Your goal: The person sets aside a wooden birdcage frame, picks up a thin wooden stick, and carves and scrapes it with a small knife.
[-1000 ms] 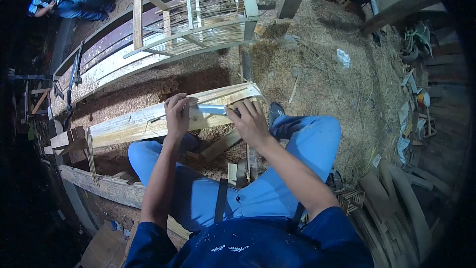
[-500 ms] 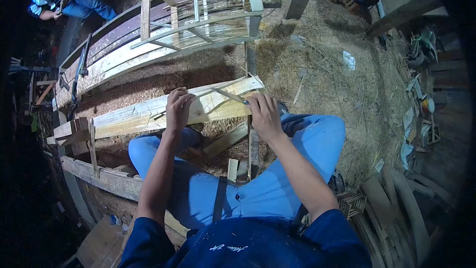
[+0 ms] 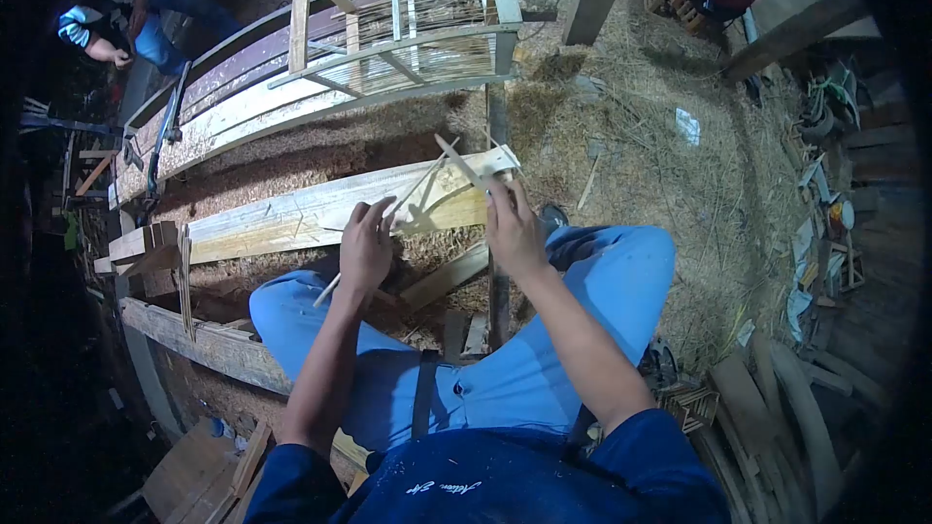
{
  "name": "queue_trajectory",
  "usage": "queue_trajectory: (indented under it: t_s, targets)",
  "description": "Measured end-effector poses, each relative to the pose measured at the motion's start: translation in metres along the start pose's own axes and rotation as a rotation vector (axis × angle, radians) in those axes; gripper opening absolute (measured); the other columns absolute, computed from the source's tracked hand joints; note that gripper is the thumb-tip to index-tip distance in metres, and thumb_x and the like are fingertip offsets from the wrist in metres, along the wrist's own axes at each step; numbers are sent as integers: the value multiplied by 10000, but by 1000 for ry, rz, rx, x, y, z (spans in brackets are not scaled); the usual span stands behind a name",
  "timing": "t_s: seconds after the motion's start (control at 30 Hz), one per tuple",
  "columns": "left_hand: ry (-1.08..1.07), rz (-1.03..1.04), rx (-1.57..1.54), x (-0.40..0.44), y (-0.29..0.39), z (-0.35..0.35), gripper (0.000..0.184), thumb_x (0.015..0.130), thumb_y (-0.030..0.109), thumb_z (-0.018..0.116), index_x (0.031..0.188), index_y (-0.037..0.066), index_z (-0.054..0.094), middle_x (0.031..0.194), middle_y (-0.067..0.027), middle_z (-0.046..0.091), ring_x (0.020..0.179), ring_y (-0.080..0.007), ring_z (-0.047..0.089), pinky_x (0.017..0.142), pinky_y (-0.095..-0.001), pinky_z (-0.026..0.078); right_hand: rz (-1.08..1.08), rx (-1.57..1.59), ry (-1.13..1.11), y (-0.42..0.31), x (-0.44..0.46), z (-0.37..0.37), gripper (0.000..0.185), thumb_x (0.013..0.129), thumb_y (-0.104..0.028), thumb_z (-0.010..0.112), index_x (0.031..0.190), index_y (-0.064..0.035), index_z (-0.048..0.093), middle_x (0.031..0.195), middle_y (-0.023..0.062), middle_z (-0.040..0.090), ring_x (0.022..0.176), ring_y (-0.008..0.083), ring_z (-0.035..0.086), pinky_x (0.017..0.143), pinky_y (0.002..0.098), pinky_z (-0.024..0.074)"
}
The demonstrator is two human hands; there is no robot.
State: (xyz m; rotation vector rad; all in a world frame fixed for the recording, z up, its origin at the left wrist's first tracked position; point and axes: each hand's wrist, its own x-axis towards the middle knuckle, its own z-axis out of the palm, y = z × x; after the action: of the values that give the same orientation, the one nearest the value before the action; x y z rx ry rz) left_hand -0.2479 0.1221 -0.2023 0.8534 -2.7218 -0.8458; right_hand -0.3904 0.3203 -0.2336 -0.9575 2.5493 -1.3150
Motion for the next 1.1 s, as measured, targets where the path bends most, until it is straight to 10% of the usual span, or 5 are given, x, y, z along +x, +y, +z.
queue_trajectory:
  t_s: [0.07,0.23,0.43,1.1]
  targets:
    - [-55,4,-58,-4,0,0,318,956,31,600,1262,76,675,961,-220,625,842,-442,635,747,-488,519,-9,4,-27,-6,-1,0,332,1010,-78,557,1340,-58,584,1079,210,574,947,408,624,822,476,513]
    - [-271,-140,-349,-17,3,1,463,972,-44,455,1415,37,559,745,-89,539,677,-155,634,579,-355,555,-36,42,-186,-2,-10,5,384,979,-56,611,1363,-77,622,996,178,585,851,369,642,731,450,514]
    - [-415,-474,-707,-16,24,-15,390,1031,73,522,1413,-2,545,733,-29,545,540,-144,569,519,-306,541,-123,89,-209,-1,-14,11,437,950,-90,639,1384,-130,617,919,137,591,757,334,649,675,447,541]
    - [-302,-606,-890,-44,15,-19,412,1040,181,598,1440,82,586,582,49,484,440,-47,402,393,-253,310,-13,119,-435,-31,-15,10,441,980,-104,617,1416,-170,626,758,170,588,676,287,590,672,388,491]
